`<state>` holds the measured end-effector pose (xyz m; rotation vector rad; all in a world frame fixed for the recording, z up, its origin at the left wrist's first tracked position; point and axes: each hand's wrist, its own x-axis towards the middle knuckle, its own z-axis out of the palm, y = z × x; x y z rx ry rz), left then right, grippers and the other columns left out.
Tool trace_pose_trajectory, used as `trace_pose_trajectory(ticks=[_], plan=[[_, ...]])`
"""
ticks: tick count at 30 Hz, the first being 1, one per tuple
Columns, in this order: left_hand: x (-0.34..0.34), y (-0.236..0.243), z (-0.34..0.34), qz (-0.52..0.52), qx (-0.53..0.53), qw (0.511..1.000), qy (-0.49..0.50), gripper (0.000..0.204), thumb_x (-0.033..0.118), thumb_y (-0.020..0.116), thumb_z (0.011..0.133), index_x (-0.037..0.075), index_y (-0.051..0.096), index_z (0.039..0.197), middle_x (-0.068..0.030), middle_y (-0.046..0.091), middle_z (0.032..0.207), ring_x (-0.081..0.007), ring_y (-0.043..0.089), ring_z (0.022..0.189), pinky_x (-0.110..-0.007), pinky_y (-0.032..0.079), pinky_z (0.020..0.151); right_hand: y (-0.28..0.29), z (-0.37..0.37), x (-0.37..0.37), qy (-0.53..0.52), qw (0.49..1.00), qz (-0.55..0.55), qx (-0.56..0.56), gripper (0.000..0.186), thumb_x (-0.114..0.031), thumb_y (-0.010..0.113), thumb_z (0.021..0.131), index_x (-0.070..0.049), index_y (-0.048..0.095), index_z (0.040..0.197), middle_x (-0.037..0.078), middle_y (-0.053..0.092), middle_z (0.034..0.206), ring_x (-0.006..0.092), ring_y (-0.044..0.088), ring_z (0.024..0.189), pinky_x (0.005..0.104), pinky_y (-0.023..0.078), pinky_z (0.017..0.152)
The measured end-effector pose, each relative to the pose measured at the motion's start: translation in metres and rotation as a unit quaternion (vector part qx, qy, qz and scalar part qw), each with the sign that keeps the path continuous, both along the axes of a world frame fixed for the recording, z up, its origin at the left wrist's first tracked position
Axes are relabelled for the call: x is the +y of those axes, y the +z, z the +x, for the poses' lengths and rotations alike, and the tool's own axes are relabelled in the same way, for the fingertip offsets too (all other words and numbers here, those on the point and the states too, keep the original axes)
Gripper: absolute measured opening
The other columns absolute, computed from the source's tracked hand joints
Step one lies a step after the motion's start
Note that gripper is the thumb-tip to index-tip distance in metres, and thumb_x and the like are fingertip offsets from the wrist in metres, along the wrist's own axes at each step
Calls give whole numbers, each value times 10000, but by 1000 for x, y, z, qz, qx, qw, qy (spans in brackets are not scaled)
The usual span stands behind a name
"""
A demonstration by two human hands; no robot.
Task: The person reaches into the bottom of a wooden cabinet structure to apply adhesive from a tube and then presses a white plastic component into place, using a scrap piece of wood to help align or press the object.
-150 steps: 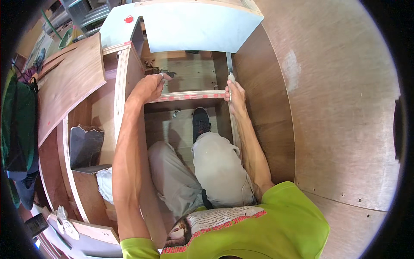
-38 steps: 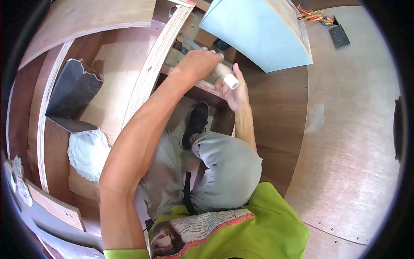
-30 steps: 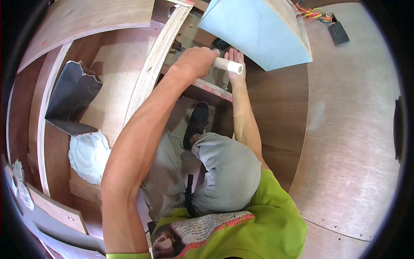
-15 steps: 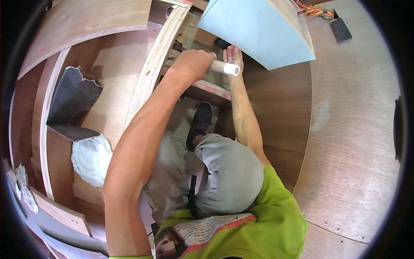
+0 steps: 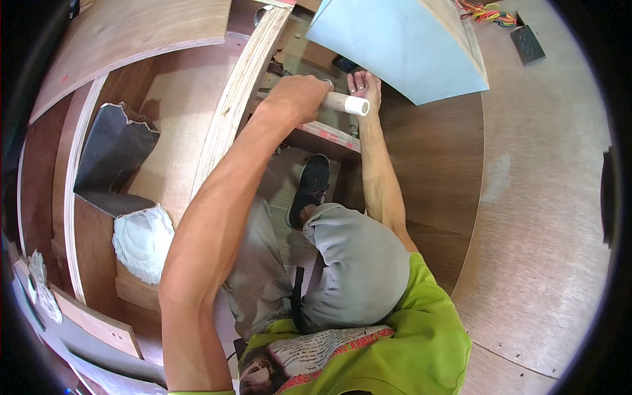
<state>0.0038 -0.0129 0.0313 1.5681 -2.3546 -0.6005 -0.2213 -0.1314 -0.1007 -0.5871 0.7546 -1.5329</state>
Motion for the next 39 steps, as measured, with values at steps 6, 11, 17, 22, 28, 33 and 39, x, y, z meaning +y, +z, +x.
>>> trace_pose_trajectory(ticks=[6,11,17,22,28,33,39], plan=[[-1,2,-1,10,7,1000,-6,254,-25,597,732,47,635,973,-159,674,928,-325,647,938,-435,524,785,0,-6,3,0,1000,15,-1,176,-109,602,903,-93,529,1062,61,605,931,200,597,880,465,488,928],[2,3,0,11,0,1000,0,272,-30,593,738,52,630,995,-156,672,939,-325,646,941,-431,522,796,8,8,12,-35,995,40,-89,220,-124,623,895,-90,543,1096,60,624,1014,204,604,939,457,471,955],[1,0,-1,18,4,1000,-6,289,-12,582,752,49,617,1033,-164,671,935,-337,642,929,-442,518,800,5,9,11,-51,992,62,-96,209,-139,656,875,-91,571,1059,55,626,1042,199,604,970,452,466,963],[0,-2,0,-4,6,1000,-20,305,26,569,768,31,598,1071,-189,668,921,-365,633,912,-474,507,802,0,2,4,-62,992,44,-97,176,-133,666,867,-96,571,1010,45,620,974,192,605,939,450,469,960],[3,3,-1,37,-14,999,-1,259,-27,587,761,56,637,1001,-147,675,956,-312,648,948,-414,526,805,-1,6,4,-61,994,36,-89,145,-131,666,866,-97,567,966,40,621,909,178,608,890,451,468,960],[2,3,-3,25,-12,999,-18,260,-29,582,752,50,634,994,-154,672,958,-321,645,945,-421,524,797,2,-2,-2,-25,995,33,-96,79,-96,647,858,-82,571,874,28,609,819,149,590,788,440,480,928],[2,6,-2,27,-13,999,-21,259,-9,567,756,38,617,1006,-174,667,941,-347,638,931,-449,514,792,3,1,-5,-33,993,54,-102,40,-80,599,866,-76,559,865,31,565,808,139,536,734,424,495,875]])
